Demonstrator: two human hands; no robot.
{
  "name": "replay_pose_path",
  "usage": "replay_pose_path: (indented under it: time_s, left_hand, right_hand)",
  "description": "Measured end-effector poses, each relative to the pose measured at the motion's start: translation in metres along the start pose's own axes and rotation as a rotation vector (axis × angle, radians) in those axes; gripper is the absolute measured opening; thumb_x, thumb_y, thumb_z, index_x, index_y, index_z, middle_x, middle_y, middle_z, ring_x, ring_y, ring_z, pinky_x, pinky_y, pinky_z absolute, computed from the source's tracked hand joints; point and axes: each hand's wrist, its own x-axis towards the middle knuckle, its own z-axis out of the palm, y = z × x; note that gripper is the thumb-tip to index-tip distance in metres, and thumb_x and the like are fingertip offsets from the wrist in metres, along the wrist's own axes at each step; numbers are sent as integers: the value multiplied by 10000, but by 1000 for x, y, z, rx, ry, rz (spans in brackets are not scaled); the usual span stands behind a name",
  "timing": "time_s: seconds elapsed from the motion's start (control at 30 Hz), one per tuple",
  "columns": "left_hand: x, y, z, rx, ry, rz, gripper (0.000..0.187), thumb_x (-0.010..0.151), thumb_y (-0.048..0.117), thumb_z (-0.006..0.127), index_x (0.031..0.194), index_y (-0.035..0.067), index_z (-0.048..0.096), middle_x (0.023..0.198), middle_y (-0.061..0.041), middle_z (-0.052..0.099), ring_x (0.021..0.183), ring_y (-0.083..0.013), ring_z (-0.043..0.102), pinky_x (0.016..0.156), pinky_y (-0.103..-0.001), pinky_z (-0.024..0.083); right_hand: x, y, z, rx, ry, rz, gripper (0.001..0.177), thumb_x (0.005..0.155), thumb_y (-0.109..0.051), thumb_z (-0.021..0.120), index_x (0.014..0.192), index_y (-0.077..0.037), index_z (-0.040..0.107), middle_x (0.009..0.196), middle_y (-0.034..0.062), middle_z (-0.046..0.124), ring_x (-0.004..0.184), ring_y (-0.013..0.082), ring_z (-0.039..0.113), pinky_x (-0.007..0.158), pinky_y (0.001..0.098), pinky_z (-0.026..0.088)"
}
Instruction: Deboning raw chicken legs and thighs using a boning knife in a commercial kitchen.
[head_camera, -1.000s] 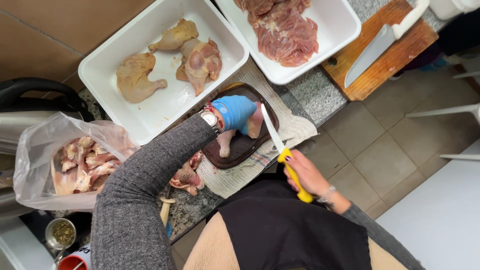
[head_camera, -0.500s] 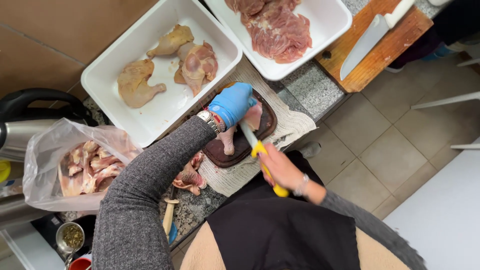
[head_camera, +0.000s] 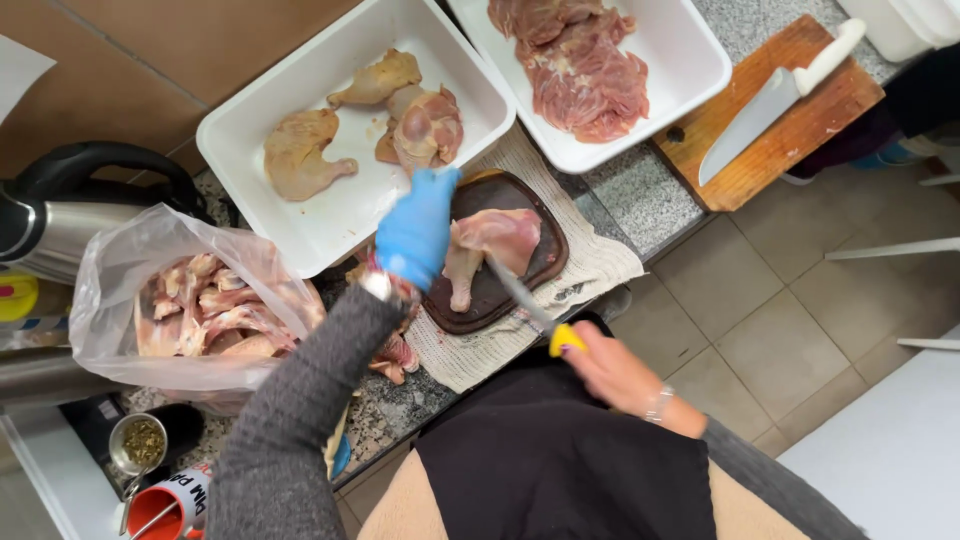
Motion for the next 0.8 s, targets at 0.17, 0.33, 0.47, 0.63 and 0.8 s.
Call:
replay_pose_path:
  time_s: [0.17,0.33,0.47,0.63,0.8]
  left_hand:
    - [-31,-22,42,240,-52,174,337,917,177,666,1240,120,588,1385,-142,567,1064,-412,656,865,-524,538]
    - [-27,-30,44,-37,-250,248,990,568,182,885,1486,98,526,1536,-208,438,1140,-502,539,945,-511,473]
    - [-45,-63,79,-450,-89,140,672,744,215,825,1344,75,556,1313,-172,595,1177,-367,618,1004,-403,509]
    - [-72,-68,116,-316,-105,-198,373,903,391,766,1102,107,628,972,-187,674,906,-386,664,791,-468,524]
    - [-86,-49,105,-185,-68,-17,238,1006,352,598,975,121,647,873,-152,681,814,-389,669,722,-480,527]
  right_hand:
    - [-2,-4,-42,56,109,54,270,1012,-330,498,1110,-80,530,603,25,549,451,126,554,430,319,470]
    - [5,-19,-48,103,94,74,254,1032,-314,481,1072,-70,539,587,18,518,432,119,513,412,310,434]
    - [13,-20,-51,93,36,55,246,1026,-310,488,1058,-69,530,590,15,536,434,113,524,410,303,442]
    - [26,-27,-67,35,-21,43,244,1028,-317,487,1054,-79,533,582,32,534,436,112,524,429,304,444]
    - [63,-37,-82,-450,9,-573,286,1048,-348,517,1143,-80,540,801,155,667,718,379,665,604,479,511]
